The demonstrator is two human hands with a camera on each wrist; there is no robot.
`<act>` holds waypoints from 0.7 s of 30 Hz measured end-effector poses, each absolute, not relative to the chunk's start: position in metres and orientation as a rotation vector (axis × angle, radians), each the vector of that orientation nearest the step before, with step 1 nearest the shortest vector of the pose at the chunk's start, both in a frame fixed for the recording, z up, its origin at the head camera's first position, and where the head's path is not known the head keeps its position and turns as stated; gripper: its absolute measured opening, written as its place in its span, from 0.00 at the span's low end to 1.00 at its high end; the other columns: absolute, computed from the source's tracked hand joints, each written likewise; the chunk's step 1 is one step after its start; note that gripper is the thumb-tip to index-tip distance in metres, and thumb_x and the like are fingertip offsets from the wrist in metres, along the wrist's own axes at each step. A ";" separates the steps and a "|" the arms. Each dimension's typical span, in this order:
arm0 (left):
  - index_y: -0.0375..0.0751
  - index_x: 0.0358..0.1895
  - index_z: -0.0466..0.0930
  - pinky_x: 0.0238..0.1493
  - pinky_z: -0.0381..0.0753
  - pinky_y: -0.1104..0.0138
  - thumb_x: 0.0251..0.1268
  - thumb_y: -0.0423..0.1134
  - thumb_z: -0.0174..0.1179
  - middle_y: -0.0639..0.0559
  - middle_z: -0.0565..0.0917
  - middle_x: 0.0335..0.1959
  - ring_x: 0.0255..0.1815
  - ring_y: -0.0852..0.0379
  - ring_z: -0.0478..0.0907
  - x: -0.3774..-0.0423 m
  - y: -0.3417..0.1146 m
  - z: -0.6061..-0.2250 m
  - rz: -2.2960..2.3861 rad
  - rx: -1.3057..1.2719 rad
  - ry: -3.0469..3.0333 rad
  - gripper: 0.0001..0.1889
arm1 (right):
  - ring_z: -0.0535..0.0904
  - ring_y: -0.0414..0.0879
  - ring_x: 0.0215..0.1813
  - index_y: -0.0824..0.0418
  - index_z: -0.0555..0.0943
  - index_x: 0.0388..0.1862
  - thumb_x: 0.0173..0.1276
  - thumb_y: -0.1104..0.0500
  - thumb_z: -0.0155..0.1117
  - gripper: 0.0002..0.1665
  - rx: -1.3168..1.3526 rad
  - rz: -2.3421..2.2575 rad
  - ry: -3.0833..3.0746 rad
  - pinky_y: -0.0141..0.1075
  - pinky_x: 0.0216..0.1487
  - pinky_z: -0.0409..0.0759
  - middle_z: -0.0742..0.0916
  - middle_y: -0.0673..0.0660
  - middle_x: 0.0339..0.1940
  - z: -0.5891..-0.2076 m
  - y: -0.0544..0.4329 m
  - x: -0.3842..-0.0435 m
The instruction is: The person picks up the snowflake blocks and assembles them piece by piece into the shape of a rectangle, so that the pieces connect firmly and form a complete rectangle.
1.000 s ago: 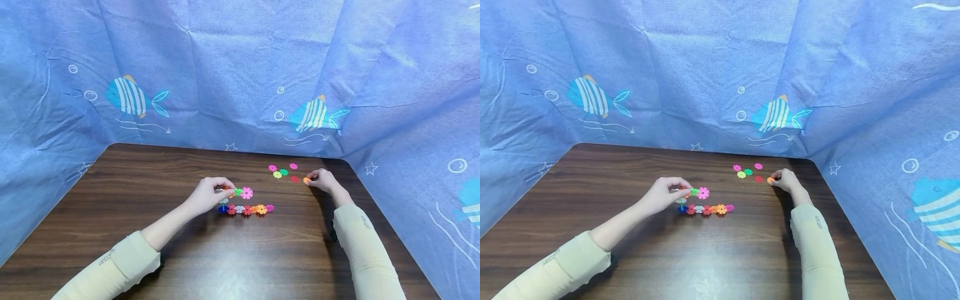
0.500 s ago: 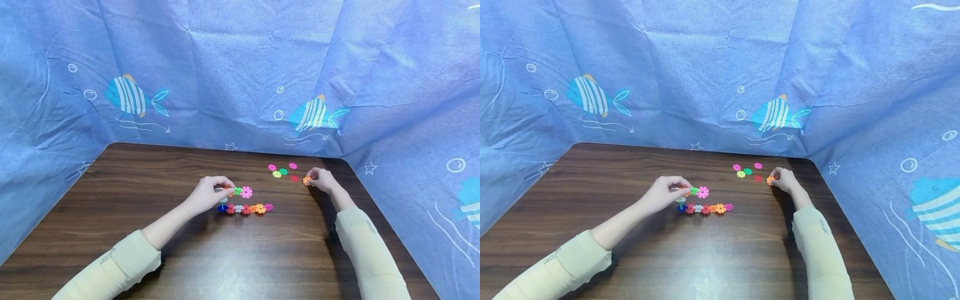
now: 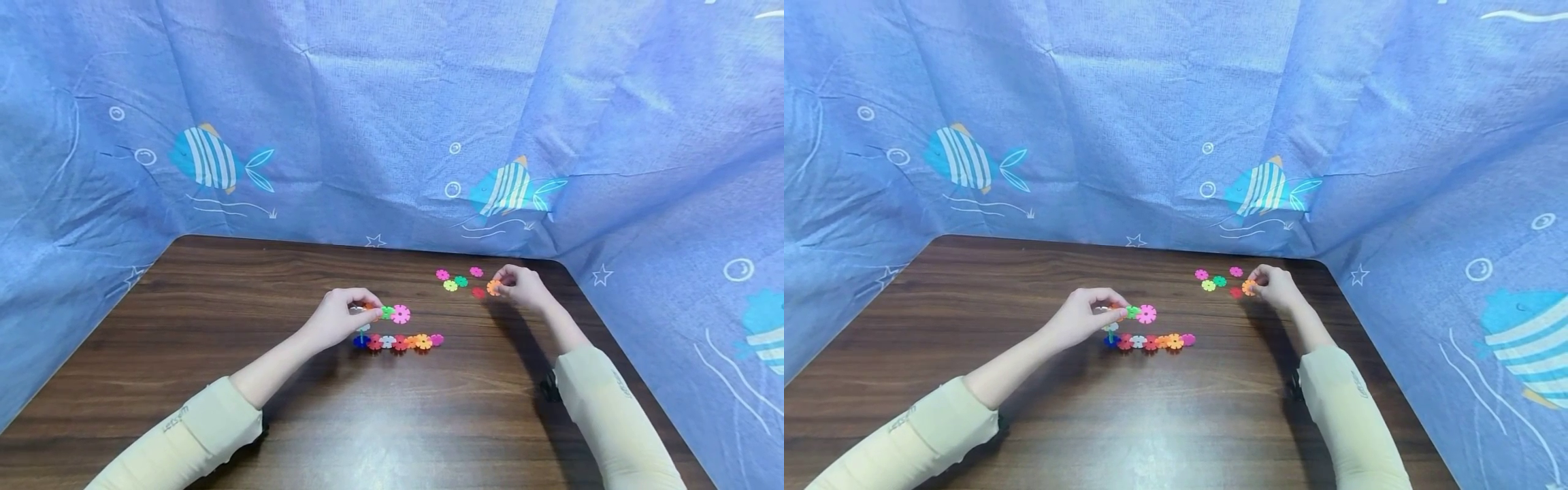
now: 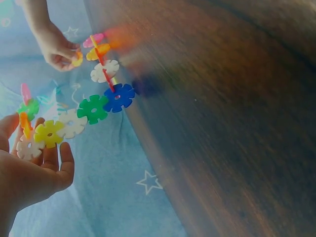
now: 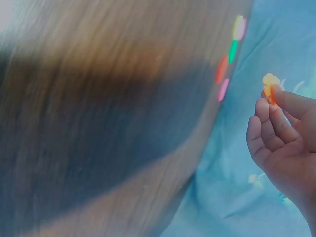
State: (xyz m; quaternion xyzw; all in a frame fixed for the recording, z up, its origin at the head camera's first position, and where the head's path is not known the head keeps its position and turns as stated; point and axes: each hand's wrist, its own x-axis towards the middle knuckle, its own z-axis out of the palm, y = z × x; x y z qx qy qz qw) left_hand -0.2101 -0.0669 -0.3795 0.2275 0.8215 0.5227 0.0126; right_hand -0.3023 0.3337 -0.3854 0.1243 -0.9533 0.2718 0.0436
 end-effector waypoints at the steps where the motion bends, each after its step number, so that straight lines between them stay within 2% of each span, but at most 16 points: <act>1: 0.50 0.36 0.84 0.34 0.81 0.66 0.61 0.43 0.64 0.55 0.84 0.30 0.32 0.50 0.82 -0.210 -0.067 -0.380 1.629 0.710 2.560 0.04 | 0.79 0.42 0.31 0.65 0.79 0.36 0.60 0.66 0.66 0.06 0.391 0.829 -2.906 0.33 0.32 0.75 0.86 0.59 0.30 -0.383 0.331 -0.301; 14: 0.50 0.34 0.84 0.31 0.81 0.66 0.58 0.43 0.67 0.56 0.84 0.29 0.30 0.52 0.81 -0.209 -0.065 -0.380 1.627 0.701 2.592 0.04 | 0.82 0.43 0.32 0.60 0.80 0.36 0.58 0.61 0.70 0.08 0.458 0.807 -2.779 0.35 0.33 0.75 0.87 0.56 0.29 -0.359 0.300 -0.283; 21: 0.49 0.33 0.84 0.32 0.81 0.66 0.58 0.41 0.66 0.56 0.84 0.28 0.29 0.56 0.80 -0.209 -0.066 -0.379 1.636 0.720 2.604 0.02 | 0.82 0.39 0.29 0.61 0.81 0.35 0.57 0.64 0.70 0.08 0.480 0.940 -2.636 0.29 0.26 0.76 0.86 0.56 0.27 -0.349 0.278 -0.267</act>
